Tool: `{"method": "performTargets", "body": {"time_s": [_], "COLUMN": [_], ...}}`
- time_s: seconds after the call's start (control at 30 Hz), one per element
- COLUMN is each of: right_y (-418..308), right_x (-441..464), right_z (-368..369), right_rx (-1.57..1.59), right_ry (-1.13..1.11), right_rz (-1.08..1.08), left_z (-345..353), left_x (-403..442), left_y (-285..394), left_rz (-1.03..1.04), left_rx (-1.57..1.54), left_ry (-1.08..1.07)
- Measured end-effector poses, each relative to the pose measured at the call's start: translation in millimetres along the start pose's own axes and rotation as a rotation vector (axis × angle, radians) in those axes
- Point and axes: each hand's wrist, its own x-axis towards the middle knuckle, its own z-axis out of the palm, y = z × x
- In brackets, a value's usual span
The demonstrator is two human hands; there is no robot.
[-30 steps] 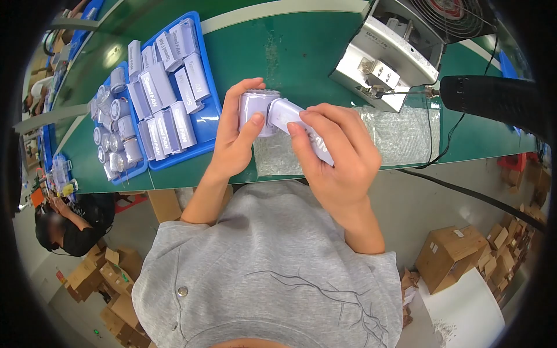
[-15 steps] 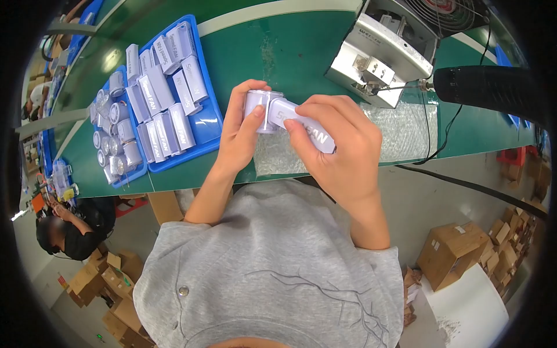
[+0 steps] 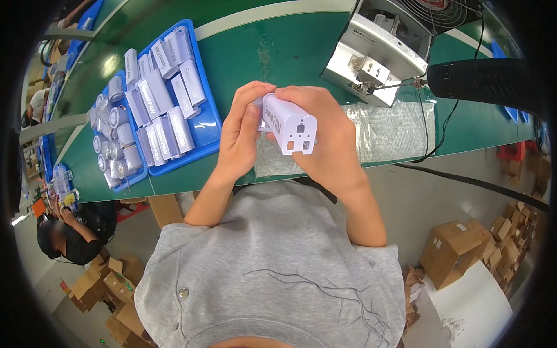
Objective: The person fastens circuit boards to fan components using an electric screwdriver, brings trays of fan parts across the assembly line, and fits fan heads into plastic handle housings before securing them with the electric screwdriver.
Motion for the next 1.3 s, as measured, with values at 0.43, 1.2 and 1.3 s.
{"method": "performTargets", "body": {"time_s": [0.43, 1.2, 1.3], "right_y": [10, 13, 15], "right_x": [-16, -39, -45], "right_z": [-2, -48, -50], "right_rx": [-0.145, -0.287, -0.301], "right_ry": [0.004, -0.175, -0.155], "right_rz": [0.076, 0.208, 0.147], "left_z": [12, 27, 30], "left_x": [-9, -20, -20], "left_y": [-20, -38, -40], "left_rz": [-0.012, 0.261, 0.290], "left_rx": [0.143, 0.374, 0.384], "left_ry": [-0.027, -0.324, -0.332]}}
